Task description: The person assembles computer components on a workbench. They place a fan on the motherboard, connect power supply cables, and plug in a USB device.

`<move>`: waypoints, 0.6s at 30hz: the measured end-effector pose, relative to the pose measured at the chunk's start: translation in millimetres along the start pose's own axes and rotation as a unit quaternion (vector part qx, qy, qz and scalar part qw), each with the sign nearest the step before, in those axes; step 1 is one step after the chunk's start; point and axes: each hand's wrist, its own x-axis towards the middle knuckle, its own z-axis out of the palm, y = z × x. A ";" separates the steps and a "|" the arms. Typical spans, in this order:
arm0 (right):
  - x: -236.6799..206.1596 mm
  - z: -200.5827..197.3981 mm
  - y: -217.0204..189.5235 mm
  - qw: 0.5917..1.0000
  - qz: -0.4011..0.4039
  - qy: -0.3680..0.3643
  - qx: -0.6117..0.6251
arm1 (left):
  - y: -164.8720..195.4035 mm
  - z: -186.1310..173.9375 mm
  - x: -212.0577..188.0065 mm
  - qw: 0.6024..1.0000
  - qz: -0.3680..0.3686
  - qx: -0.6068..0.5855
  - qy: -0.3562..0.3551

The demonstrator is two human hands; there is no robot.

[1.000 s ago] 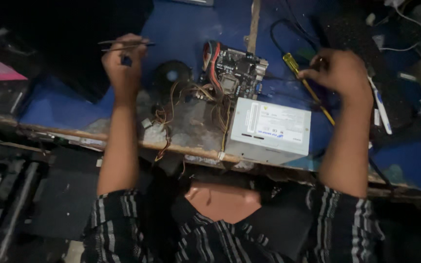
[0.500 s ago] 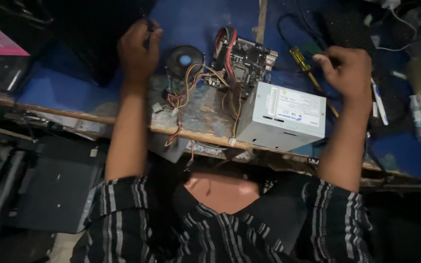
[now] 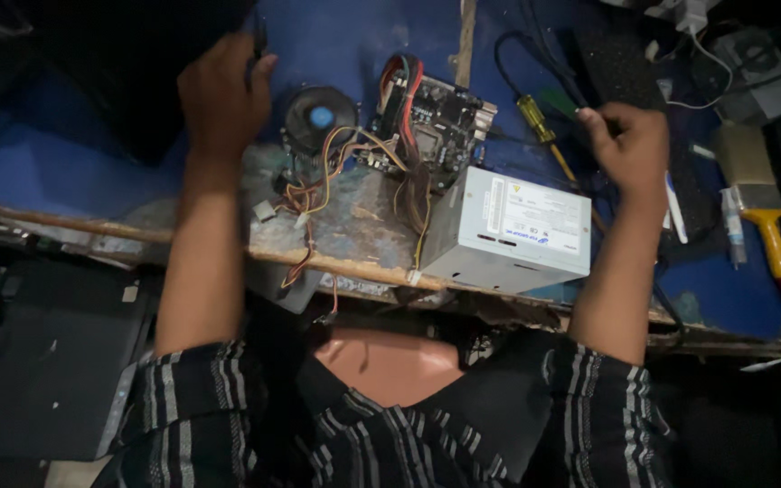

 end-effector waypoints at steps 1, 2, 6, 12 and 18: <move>0.8 -0.2 -0.2 1.000 -0.023 0.006 0.008 | 1.3 -0.4 0.3 1.000 0.000 -0.009 0.000; 1.2 0.5 -0.9 0.999 -0.045 0.012 0.017 | 2.3 -0.9 0.6 1.000 -0.003 -0.012 -0.004; 3.1 2.4 -5.4 1.000 0.007 -0.009 -0.014 | 5.2 -4.3 2.0 1.000 -0.012 -0.009 -0.015; 2.2 1.8 -11.1 0.999 -0.010 -0.006 -0.036 | 6.7 -6.1 0.1 1.000 -0.006 0.013 0.003; 0.9 1.0 -12.5 0.997 -0.037 0.002 -0.061 | 8.7 -5.9 -1.7 1.000 0.003 -0.001 -0.001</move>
